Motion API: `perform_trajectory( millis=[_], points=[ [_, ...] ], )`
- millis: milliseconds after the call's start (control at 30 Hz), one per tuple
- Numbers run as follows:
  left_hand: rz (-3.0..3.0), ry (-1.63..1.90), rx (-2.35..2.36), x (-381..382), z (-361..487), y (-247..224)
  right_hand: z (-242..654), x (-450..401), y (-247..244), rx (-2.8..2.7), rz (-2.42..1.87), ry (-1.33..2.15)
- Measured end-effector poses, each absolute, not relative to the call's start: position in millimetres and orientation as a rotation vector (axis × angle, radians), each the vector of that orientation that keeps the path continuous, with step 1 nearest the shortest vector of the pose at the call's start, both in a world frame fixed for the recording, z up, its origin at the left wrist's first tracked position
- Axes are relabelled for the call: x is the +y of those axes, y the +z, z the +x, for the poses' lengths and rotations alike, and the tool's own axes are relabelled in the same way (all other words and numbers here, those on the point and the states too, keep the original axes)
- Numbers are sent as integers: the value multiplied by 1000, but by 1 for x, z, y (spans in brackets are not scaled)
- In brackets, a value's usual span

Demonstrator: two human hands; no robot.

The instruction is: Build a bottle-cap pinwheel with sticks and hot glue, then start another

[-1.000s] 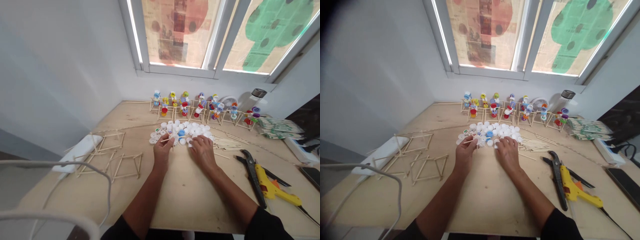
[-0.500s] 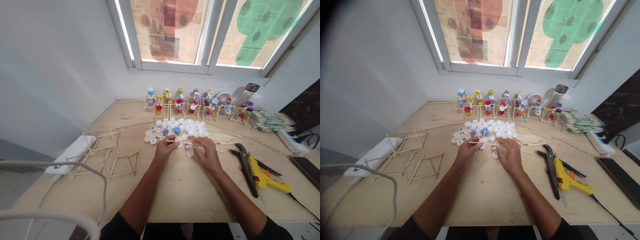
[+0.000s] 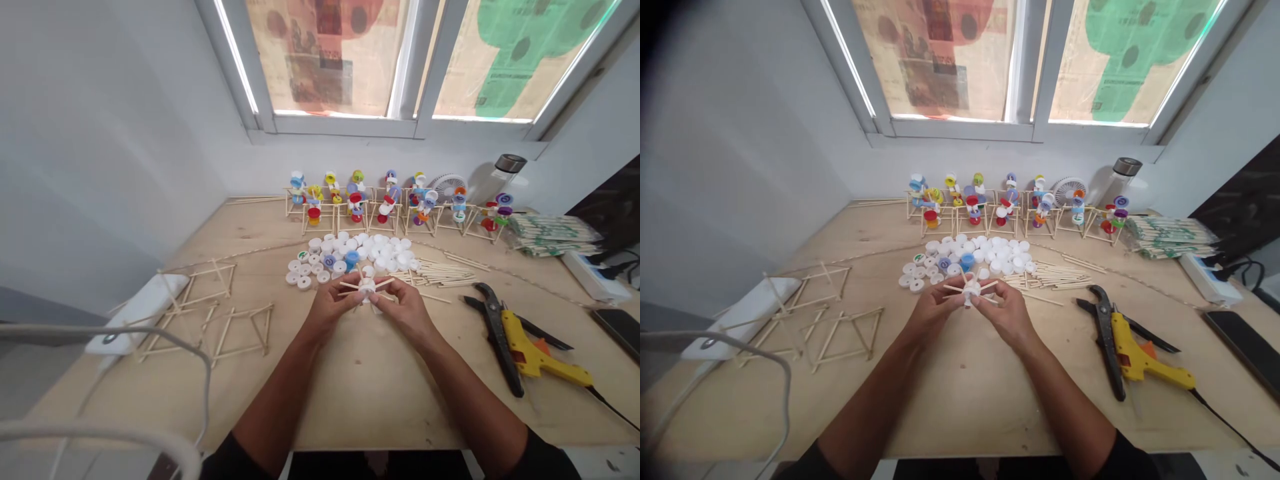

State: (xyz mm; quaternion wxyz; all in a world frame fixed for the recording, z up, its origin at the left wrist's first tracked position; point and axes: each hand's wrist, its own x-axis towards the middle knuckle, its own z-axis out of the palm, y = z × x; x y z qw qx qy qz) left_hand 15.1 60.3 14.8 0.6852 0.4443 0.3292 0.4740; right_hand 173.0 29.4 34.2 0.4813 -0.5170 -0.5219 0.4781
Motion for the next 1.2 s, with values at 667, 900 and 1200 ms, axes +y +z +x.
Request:
perform_trajectory(
  millis=[667, 900, 1200],
  points=[
    [639, 1272, 822, 63, 11, 24, 226, 45, 24, -2179, -1861, -116],
    [658, 1258, 811, 63, 11, 23, 252, 38, 26, -2181, -2018, -214],
    [658, 1249, 797, 63, 11, 23, 259, 34, 19, -2209, -2030, -243]
  ],
)
